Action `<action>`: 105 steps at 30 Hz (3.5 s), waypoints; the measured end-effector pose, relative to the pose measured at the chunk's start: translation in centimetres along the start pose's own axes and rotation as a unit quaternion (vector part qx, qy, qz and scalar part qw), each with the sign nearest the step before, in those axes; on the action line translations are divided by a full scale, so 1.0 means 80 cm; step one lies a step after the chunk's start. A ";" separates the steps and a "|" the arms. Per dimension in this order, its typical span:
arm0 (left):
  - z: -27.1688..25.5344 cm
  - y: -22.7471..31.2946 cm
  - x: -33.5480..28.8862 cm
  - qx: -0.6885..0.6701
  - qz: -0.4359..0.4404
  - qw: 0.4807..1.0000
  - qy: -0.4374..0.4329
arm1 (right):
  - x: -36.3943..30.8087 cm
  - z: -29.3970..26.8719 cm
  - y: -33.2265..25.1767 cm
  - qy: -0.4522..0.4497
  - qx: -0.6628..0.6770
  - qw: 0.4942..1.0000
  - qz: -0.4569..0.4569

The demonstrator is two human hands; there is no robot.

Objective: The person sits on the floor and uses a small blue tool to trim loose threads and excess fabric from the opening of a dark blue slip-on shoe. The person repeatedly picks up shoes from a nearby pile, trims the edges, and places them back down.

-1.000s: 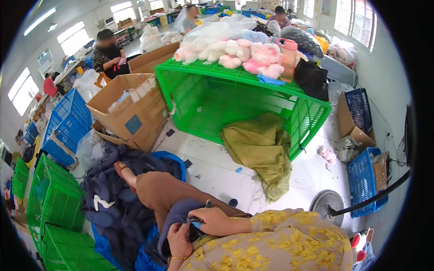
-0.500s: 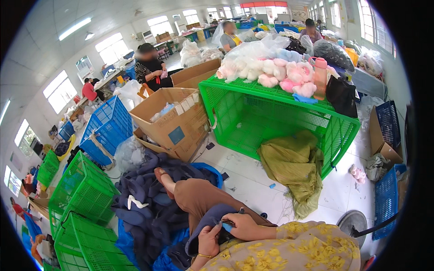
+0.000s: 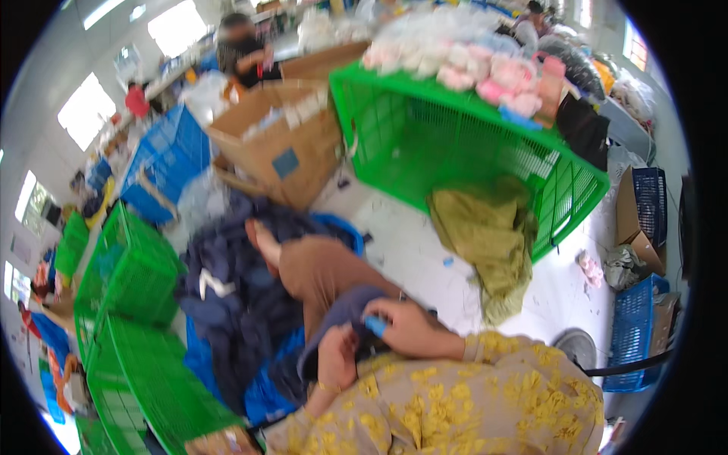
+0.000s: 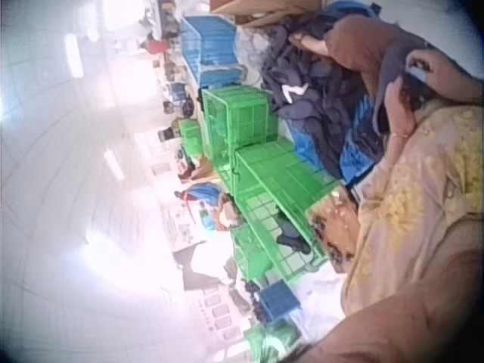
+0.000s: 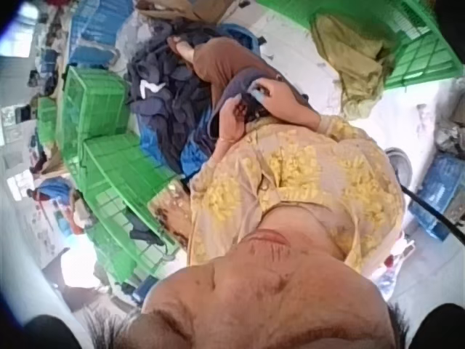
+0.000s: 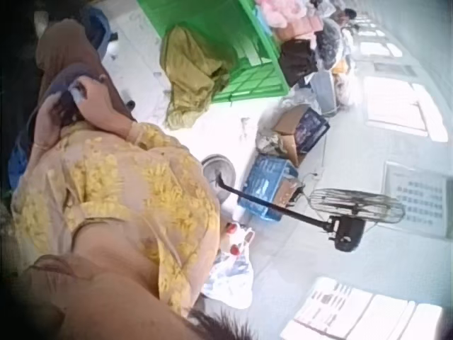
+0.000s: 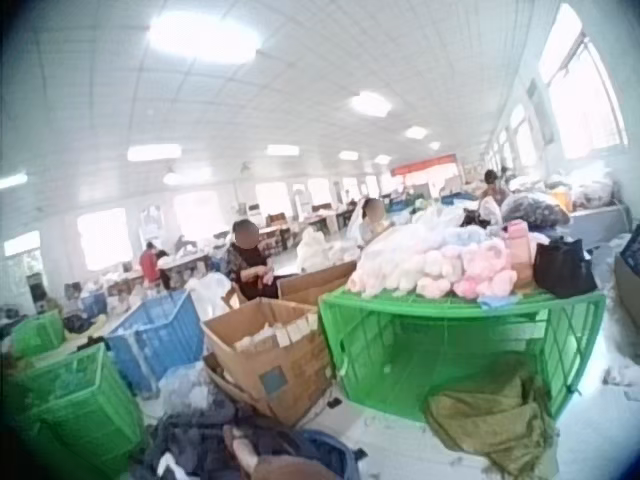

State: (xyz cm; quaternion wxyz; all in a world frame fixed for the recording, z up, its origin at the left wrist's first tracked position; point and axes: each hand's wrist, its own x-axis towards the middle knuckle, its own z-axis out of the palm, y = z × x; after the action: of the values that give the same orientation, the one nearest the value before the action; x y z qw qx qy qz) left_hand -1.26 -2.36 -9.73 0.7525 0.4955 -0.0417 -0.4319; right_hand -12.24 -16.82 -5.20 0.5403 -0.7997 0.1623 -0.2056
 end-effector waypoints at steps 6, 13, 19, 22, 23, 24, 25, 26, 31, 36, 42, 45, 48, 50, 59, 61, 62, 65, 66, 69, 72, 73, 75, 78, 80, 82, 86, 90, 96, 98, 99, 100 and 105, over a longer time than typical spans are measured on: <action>0.018 0.011 -0.013 -0.083 -0.035 0.995 0.042 | 0.003 -0.007 0.001 -0.017 0.232 0.960 0.157; 0.014 0.010 -0.012 -0.060 -0.042 0.997 0.020 | 0.007 -0.015 -0.024 -0.047 0.280 0.913 0.294; 0.014 0.014 -0.013 -0.049 -0.038 0.998 -0.006 | 0.000 -0.001 0.011 -0.019 0.066 0.989 0.130; 0.016 0.015 -0.015 -0.050 -0.044 0.998 0.003 | -0.003 0.002 0.006 -0.011 0.018 0.993 0.119; 0.016 0.015 -0.015 -0.052 -0.046 0.998 0.007 | -0.003 0.003 0.006 -0.009 0.005 0.994 0.111; 0.017 0.015 -0.014 -0.053 -0.046 0.998 0.007 | -0.002 0.004 0.006 -0.008 -0.007 0.995 0.103; 0.017 0.015 -0.014 -0.054 -0.045 0.998 0.007 | -0.003 0.005 0.006 -0.006 -0.020 0.995 0.094; 0.017 0.016 -0.014 -0.054 -0.044 0.998 0.006 | -0.003 0.006 0.004 -0.002 -0.023 0.996 0.086; 0.016 0.014 -0.015 -0.055 -0.041 0.998 0.007 | -0.002 0.008 0.000 -0.002 -0.076 0.996 0.051; 0.015 0.015 -0.017 -0.060 -0.049 0.997 0.002 | -0.005 0.015 0.006 0.033 -0.141 0.989 -0.042; 0.027 0.017 -0.017 -0.032 -0.046 0.998 0.021 | -0.007 0.021 0.014 0.045 -0.182 0.980 -0.071; 0.026 0.016 -0.016 -0.035 -0.047 0.998 0.020 | -0.008 0.022 0.013 0.048 -0.169 0.982 -0.064; 0.018 0.012 -0.013 -0.056 -0.055 0.997 0.014 | -0.009 0.019 0.012 0.044 -0.156 0.986 -0.044; 0.016 0.011 -0.012 -0.058 -0.052 0.997 0.006 | -0.008 0.019 0.012 0.041 -0.155 0.986 -0.039; 0.053 0.017 -0.010 0.042 -0.028 0.995 0.091 | -0.008 0.025 0.027 0.072 -0.185 0.976 -0.092; 0.042 0.016 -0.007 0.061 -0.044 0.995 0.064 | -0.011 0.024 0.029 0.065 -0.180 0.978 -0.083; 0.039 0.016 -0.006 0.070 -0.052 0.995 0.051 | -0.012 0.022 0.028 0.054 -0.165 0.981 -0.084; 0.042 0.017 -0.009 0.057 -0.044 0.995 0.073 | -0.014 0.016 0.027 0.034 -0.133 0.987 -0.086; 0.043 0.018 -0.010 0.061 -0.040 0.995 0.064 | -0.015 0.015 0.029 0.034 -0.132 0.987 -0.087; 0.043 0.017 -0.011 0.076 -0.031 0.996 0.044 | -0.019 0.014 0.035 0.017 -0.147 0.986 -0.079; 0.037 0.016 -0.011 0.089 -0.026 0.995 0.035 | -0.018 0.013 0.033 -0.009 -0.117 0.991 -0.067; 0.033 0.016 -0.012 0.090 -0.025 0.995 0.026 | -0.017 0.010 0.030 -0.018 -0.098 0.993 -0.064; 0.027 0.016 -0.013 0.075 -0.024 0.997 0.004 | -0.017 -0.004 0.010 -0.033 -0.002 0.999 0.025; 0.025 0.018 -0.013 0.036 -0.026 0.998 -0.040 | -0.025 -0.012 0.018 -0.019 0.050 0.997 0.063; 0.025 0.020 -0.012 0.018 -0.031 0.997 -0.066 | -0.027 -0.018 0.020 -0.044 0.044 0.996 0.070; 0.020 0.019 -0.012 0.019 -0.037 0.996 -0.076 | -0.030 -0.016 0.022 -0.070 0.051 0.994 0.066; 0.013 0.017 -0.011 0.008 -0.042 0.995 -0.088 | -0.030 -0.014 0.018 -0.084 0.027 0.995 0.053; 0.009 0.016 -0.010 0.001 -0.039 0.995 -0.092 | -0.031 -0.014 0.017 -0.077 0.012 0.996 0.035; 0.008 0.015 -0.009 -0.005 -0.036 0.994 -0.103 | -0.031 -0.011 0.020 -0.071 0.005 0.997 0.015; 0.007 0.015 -0.010 -0.008 -0.038 0.995 -0.095 | -0.029 -0.011 0.019 -0.077 -0.009 0.997 0.011; 0.006 0.014 -0.010 -0.006 -0.039 0.995 -0.095 | -0.028 -0.010 0.019 -0.079 -0.020 0.997 0.007; 0.005 0.013 -0.009 -0.003 -0.040 0.995 -0.094 | -0.027 -0.009 0.020 -0.080 -0.032 0.996 0.002; 0.008 0.013 -0.008 -0.011 -0.034 0.995 -0.098 | -0.025 0.003 0.035 -0.046 -0.065 0.996 -0.050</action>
State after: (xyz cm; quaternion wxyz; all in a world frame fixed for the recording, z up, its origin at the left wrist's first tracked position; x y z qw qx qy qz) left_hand -1.31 -2.20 -8.35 0.7352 0.4435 -0.0935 -0.5040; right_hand -13.92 -16.67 -8.22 0.4827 -0.8490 0.1100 -0.1847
